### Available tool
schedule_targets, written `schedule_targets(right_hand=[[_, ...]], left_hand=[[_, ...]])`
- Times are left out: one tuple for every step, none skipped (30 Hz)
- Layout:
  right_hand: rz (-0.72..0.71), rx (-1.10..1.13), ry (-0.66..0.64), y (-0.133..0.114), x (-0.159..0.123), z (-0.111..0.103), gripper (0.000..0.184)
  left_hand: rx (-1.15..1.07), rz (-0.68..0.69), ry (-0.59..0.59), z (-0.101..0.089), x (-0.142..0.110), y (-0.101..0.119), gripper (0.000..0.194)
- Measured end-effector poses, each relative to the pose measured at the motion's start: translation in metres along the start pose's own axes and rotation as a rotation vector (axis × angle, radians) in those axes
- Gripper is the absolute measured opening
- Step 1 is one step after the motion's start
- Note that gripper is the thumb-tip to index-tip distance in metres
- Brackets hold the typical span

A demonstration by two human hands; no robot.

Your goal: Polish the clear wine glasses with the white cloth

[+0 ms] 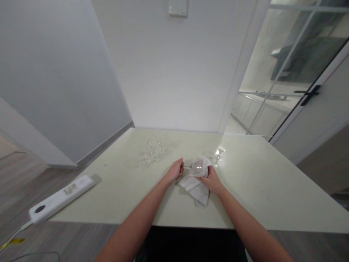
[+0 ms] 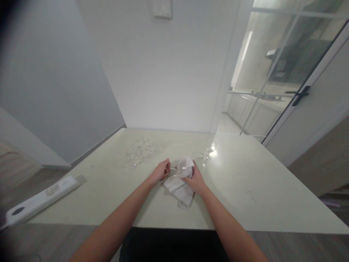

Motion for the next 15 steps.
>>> schedule_targets(right_hand=[[0.006, 0.013, -0.001, 0.0, 0.0, 0.0, 0.066], [0.009, 0.023, -0.002, 0.0, 0.0, 0.0, 0.067], [0.01, 0.032, -0.002, 0.001, 0.0, 0.0, 0.067], [0.013, 0.045, -0.004, 0.002, 0.0, 0.0, 0.067], [0.023, 0.071, -0.004, 0.004, 0.0, 0.0, 0.066], [0.044, 0.113, 0.013, 0.006, 0.0, 0.0, 0.062], [0.079, 0.176, 0.045, 0.01, 0.0, 0.0, 0.057], [0.125, 0.251, 0.084, 0.013, 0.001, 0.0, 0.051], [0.173, 0.328, 0.126, 0.017, 0.001, 0.0, 0.047], [0.213, 0.39, 0.164, 0.02, 0.001, 0.0, 0.045], [0.237, 0.42, 0.189, 0.022, 0.001, 0.0, 0.044], [0.245, 0.416, 0.187, 0.023, 0.001, 0.0, 0.044], [0.242, 0.39, 0.164, 0.022, 0.0, 0.0, 0.045], [0.234, 0.354, 0.128, 0.02, -0.001, 0.0, 0.045], [0.219, 0.315, 0.092, 0.016, -0.002, 0.0, 0.045]], left_hand=[[-0.016, -0.015, -0.012, 0.0, 0.0, 0.0, 0.046], [-0.03, -0.026, -0.022, -0.001, 0.0, 0.0, 0.047], [-0.04, -0.036, -0.033, -0.001, -0.001, 0.001, 0.047], [-0.051, -0.046, -0.042, -0.002, -0.002, 0.001, 0.048], [-0.067, -0.057, -0.049, -0.002, -0.002, 0.002, 0.049], [-0.085, -0.067, -0.052, -0.002, -0.003, 0.003, 0.05], [-0.104, -0.076, -0.054, -0.003, -0.004, 0.003, 0.05], [-0.121, -0.085, -0.058, -0.003, -0.004, 0.004, 0.05], [-0.132, -0.091, -0.062, -0.003, -0.005, 0.004, 0.05], [-0.132, -0.095, -0.066, -0.002, -0.004, 0.004, 0.05], [-0.122, -0.099, -0.07, -0.002, -0.004, 0.004, 0.051], [-0.102, -0.099, -0.072, -0.002, -0.004, 0.004, 0.051], [-0.077, -0.094, -0.069, -0.002, -0.003, 0.003, 0.052], [-0.051, -0.083, -0.063, -0.001, -0.002, 0.003, 0.052], [-0.027, -0.069, -0.057, -0.001, -0.002, 0.002, 0.053]])
Point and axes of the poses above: each hand's wrist, its own x-axis towards the middle knuckle, its own z-axis out of the palm, y = z × x, the point moved 1 cm from there along x, towards the middle knuckle, and after that the axes turned 10 degrees about -y, right-handed, at the moved point
